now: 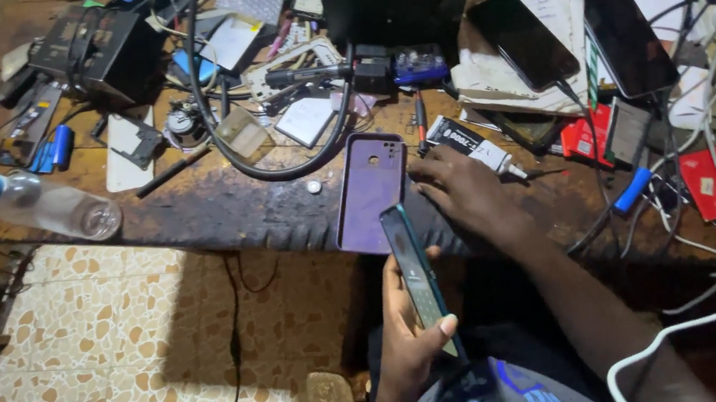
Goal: A person verifies the functionality of a repaired smartphone by entering a passcode and using a small tool to probe the device.
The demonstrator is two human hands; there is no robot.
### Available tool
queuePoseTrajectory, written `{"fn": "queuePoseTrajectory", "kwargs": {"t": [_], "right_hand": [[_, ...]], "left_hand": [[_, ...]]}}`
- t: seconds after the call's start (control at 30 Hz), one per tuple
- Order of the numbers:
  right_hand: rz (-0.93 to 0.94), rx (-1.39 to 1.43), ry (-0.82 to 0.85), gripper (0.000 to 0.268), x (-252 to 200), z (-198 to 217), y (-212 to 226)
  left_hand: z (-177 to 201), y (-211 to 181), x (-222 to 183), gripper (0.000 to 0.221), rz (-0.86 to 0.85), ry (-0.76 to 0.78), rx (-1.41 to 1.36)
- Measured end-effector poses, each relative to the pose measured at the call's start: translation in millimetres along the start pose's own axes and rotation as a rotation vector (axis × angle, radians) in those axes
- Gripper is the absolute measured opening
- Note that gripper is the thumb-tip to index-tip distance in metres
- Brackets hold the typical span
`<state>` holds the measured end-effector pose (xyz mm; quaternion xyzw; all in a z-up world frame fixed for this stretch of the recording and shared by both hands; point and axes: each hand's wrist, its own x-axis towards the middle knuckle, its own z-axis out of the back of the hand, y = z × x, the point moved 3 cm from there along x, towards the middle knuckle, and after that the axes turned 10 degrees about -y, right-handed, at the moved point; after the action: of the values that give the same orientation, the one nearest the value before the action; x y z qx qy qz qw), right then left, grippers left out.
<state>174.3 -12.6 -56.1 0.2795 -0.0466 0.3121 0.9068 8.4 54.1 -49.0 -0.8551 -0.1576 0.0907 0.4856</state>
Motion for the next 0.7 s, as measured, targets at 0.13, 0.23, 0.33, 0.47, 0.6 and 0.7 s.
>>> {"fn": "queuePoseTrajectory", "kwargs": {"t": [0.13,0.23,0.33,0.47,0.6,0.7], "right_hand": [[0.078,0.023,0.001,0.025,12.4,-8.3,-5.4],[0.075,-0.003,0.057,0.019,17.0,-8.4,-4.8],[0.232,-0.004,0.028,0.015,14.4,0.0,3.5],[0.431,-0.104,0.028,0.015,14.3,-6.0,-5.9],[0.656,-0.24,-0.043,0.015,14.6,-2.9,-0.5],[0.74,-0.318,-0.039,0.016,19.5,-16.9,-8.5]], "left_hand": [[13.6,3.7,8.0,0.082,0.013,-0.041,0.091],[16.7,5.3,14.7,0.079,-0.008,-0.054,0.128],[20.7,5.4,19.9,0.083,-0.061,-0.065,0.107],[29.8,16.5,28.1,0.08,-0.051,-0.095,0.044],[33.2,18.2,35.1,0.077,-0.034,-0.098,-0.018],[31.8,20.0,34.7,0.078,-0.026,-0.098,-0.043]]}}
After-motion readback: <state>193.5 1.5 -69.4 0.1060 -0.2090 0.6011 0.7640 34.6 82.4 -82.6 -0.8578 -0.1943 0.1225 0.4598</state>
